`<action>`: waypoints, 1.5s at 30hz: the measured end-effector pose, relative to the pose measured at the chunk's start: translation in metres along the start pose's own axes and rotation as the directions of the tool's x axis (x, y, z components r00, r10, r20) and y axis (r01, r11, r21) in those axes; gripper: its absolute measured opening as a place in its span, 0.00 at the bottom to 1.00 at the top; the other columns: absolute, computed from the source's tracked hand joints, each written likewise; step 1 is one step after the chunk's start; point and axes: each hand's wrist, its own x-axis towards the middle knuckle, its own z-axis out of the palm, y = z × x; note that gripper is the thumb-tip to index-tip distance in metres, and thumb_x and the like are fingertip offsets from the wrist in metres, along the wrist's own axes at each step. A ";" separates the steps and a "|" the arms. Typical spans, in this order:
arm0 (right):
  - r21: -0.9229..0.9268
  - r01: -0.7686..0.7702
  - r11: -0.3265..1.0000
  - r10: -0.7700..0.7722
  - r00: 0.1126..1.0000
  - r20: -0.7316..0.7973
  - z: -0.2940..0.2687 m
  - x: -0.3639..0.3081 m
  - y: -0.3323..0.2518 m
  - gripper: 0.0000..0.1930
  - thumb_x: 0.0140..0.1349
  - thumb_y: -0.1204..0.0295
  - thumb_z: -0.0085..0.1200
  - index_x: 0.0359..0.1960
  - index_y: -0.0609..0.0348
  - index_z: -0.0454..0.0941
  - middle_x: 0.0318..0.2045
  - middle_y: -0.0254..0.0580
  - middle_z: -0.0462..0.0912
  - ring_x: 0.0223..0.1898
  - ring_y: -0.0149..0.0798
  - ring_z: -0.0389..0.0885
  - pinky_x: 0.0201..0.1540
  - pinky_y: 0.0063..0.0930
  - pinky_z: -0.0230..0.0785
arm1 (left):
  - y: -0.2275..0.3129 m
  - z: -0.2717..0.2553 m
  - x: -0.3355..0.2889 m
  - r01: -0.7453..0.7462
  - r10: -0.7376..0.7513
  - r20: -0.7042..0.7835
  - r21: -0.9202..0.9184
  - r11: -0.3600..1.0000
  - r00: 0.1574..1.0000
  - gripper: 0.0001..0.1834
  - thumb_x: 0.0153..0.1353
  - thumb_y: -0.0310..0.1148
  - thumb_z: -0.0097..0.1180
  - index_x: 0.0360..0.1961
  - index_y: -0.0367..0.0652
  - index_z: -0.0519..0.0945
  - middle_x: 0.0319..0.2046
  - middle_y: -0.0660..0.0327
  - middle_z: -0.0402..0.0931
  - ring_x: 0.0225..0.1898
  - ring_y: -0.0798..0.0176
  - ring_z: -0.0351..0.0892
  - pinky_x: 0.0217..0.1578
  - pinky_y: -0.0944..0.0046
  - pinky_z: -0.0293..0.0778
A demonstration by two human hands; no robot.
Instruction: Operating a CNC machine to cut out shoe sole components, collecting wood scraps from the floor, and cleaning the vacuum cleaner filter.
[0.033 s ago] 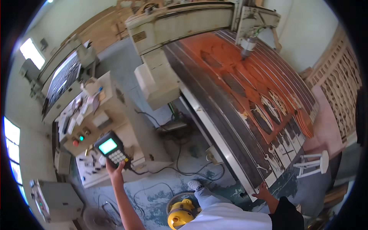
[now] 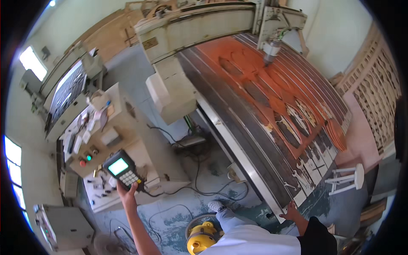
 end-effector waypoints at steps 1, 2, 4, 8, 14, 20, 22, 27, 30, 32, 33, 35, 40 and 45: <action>0.020 -0.020 1.000 0.020 1.000 -0.008 0.005 0.000 0.002 0.64 0.39 0.39 0.61 0.62 0.81 0.40 0.63 0.75 0.32 0.67 0.65 0.36 0.66 0.46 0.40 | 0.002 0.005 0.000 -0.006 0.007 -0.011 0.023 1.000 1.000 0.32 0.45 0.21 0.62 0.54 0.36 0.65 0.44 0.60 0.71 0.44 0.66 0.71 0.48 0.67 0.67; 0.023 -0.048 0.999 0.048 0.999 0.000 0.008 0.000 0.003 0.64 0.39 0.39 0.61 0.62 0.81 0.39 0.63 0.75 0.31 0.67 0.65 0.36 0.66 0.46 0.41 | -0.001 0.006 0.001 -0.008 0.007 0.013 0.017 1.000 1.000 0.32 0.45 0.21 0.62 0.54 0.36 0.65 0.44 0.60 0.71 0.44 0.66 0.71 0.48 0.67 0.67; 0.030 -0.078 0.996 0.078 0.997 0.005 0.011 0.002 0.006 0.64 0.39 0.39 0.61 0.62 0.80 0.38 0.63 0.75 0.30 0.67 0.66 0.35 0.66 0.46 0.41 | -0.007 0.008 0.002 0.001 0.000 -0.047 0.026 1.000 0.999 0.31 0.45 0.21 0.62 0.53 0.36 0.65 0.41 0.61 0.71 0.42 0.67 0.71 0.46 0.68 0.67; -0.053 -0.139 0.989 0.139 0.990 -0.002 0.010 -0.002 0.000 0.61 0.40 0.42 0.61 0.63 0.76 0.39 0.65 0.68 0.33 0.66 0.62 0.44 0.64 0.46 0.49 | 0.002 0.016 0.001 0.021 -0.019 -0.047 0.041 0.999 0.999 0.30 0.46 0.22 0.63 0.52 0.37 0.66 0.41 0.62 0.71 0.41 0.68 0.70 0.45 0.69 0.66; -0.259 -0.305 0.916 0.348 0.927 0.138 -0.033 0.007 -0.036 0.38 0.44 0.48 0.59 0.51 0.66 0.68 0.57 0.58 0.63 0.60 0.53 0.62 0.60 0.52 0.55 | 0.002 0.018 -0.001 -0.018 0.019 -0.039 0.027 0.999 0.999 0.28 0.47 0.23 0.63 0.51 0.37 0.67 0.39 0.63 0.71 0.40 0.68 0.71 0.44 0.69 0.67; -0.094 -0.129 0.987 0.109 0.975 -0.192 -0.118 -0.008 -0.165 0.23 0.49 0.54 0.54 0.37 0.63 0.79 0.39 0.56 0.80 0.46 0.53 0.77 0.56 0.56 0.58 | -0.004 0.006 0.000 0.041 -0.041 -0.066 -0.004 0.999 0.997 0.25 0.50 0.22 0.62 0.50 0.37 0.68 0.40 0.61 0.73 0.40 0.67 0.72 0.44 0.69 0.68; -0.050 0.019 0.999 -0.032 0.961 -0.273 -0.132 -0.002 -0.211 0.25 0.50 0.55 0.57 0.37 0.69 0.77 0.35 0.58 0.80 0.41 0.56 0.78 0.47 0.41 0.71 | -0.007 -0.003 0.001 0.031 -0.032 -0.043 -0.015 0.999 0.999 0.27 0.50 0.23 0.62 0.51 0.37 0.67 0.42 0.60 0.72 0.43 0.66 0.72 0.46 0.68 0.68; 0.100 0.503 0.859 -0.442 0.825 -0.353 -0.132 0.012 -0.332 0.26 0.51 0.61 0.57 0.47 0.70 0.73 0.38 0.61 0.78 0.43 0.57 0.77 0.50 0.40 0.68 | 0.001 0.000 0.002 0.064 -0.064 -0.019 0.019 0.998 0.998 0.32 0.50 0.24 0.64 0.55 0.34 0.63 0.48 0.57 0.71 0.49 0.63 0.71 0.50 0.64 0.68; 0.216 0.806 0.551 -0.660 0.579 -0.479 -0.124 0.003 -0.434 0.25 0.51 0.65 0.60 0.47 0.71 0.72 0.41 0.59 0.78 0.42 0.50 0.79 0.45 0.36 0.72 | -0.012 -0.008 0.012 0.056 -0.045 0.141 -0.077 0.995 0.989 0.26 0.50 0.19 0.61 0.51 0.34 0.66 0.43 0.57 0.74 0.45 0.65 0.74 0.47 0.66 0.71; 0.188 0.877 0.443 -0.763 0.479 -0.434 -0.125 -0.018 -0.509 0.26 0.52 0.67 0.60 0.51 0.67 0.70 0.43 0.56 0.78 0.44 0.45 0.80 0.47 0.34 0.71 | -0.015 -0.013 0.014 0.054 -0.042 0.153 -0.077 0.996 0.987 0.24 0.50 0.17 0.59 0.48 0.34 0.67 0.41 0.57 0.74 0.43 0.66 0.75 0.45 0.67 0.72; 0.206 0.898 0.389 -0.777 0.440 -0.451 -0.119 -0.023 -0.540 0.27 0.53 0.67 0.60 0.53 0.67 0.68 0.43 0.55 0.78 0.43 0.44 0.80 0.47 0.33 0.72 | -0.015 -0.010 0.011 0.043 -0.031 0.138 -0.079 0.996 0.990 0.23 0.50 0.17 0.58 0.48 0.34 0.67 0.41 0.57 0.74 0.43 0.66 0.75 0.44 0.67 0.72; 0.260 0.930 0.261 -0.785 0.361 -0.503 -0.116 -0.040 -0.599 0.29 0.53 0.68 0.60 0.55 0.68 0.64 0.42 0.53 0.79 0.42 0.42 0.80 0.45 0.31 0.72 | -0.013 -0.011 0.010 0.027 -0.013 0.143 -0.094 0.995 0.990 0.23 0.50 0.18 0.59 0.48 0.33 0.66 0.40 0.57 0.74 0.42 0.66 0.75 0.44 0.68 0.72; 0.427 0.900 0.088 -0.726 0.352 -0.591 -0.100 -0.041 -0.677 0.25 0.52 0.64 0.60 0.48 0.68 0.69 0.35 0.54 0.80 0.39 0.47 0.81 0.41 0.34 0.72 | -0.011 -0.010 0.010 0.013 0.005 0.170 -0.101 0.995 0.985 0.21 0.50 0.19 0.59 0.46 0.33 0.66 0.37 0.57 0.75 0.39 0.68 0.75 0.39 0.68 0.73; 0.354 0.906 0.233 -0.670 0.414 -0.616 -0.098 -0.058 -0.696 0.21 0.52 0.62 0.59 0.42 0.66 0.73 0.30 0.52 0.81 0.34 0.46 0.82 0.38 0.34 0.71 | -0.014 -0.020 0.017 -0.040 0.042 0.198 -0.015 0.999 0.979 0.20 0.48 0.22 0.62 0.40 0.33 0.68 0.32 0.56 0.77 0.35 0.69 0.76 0.34 0.68 0.74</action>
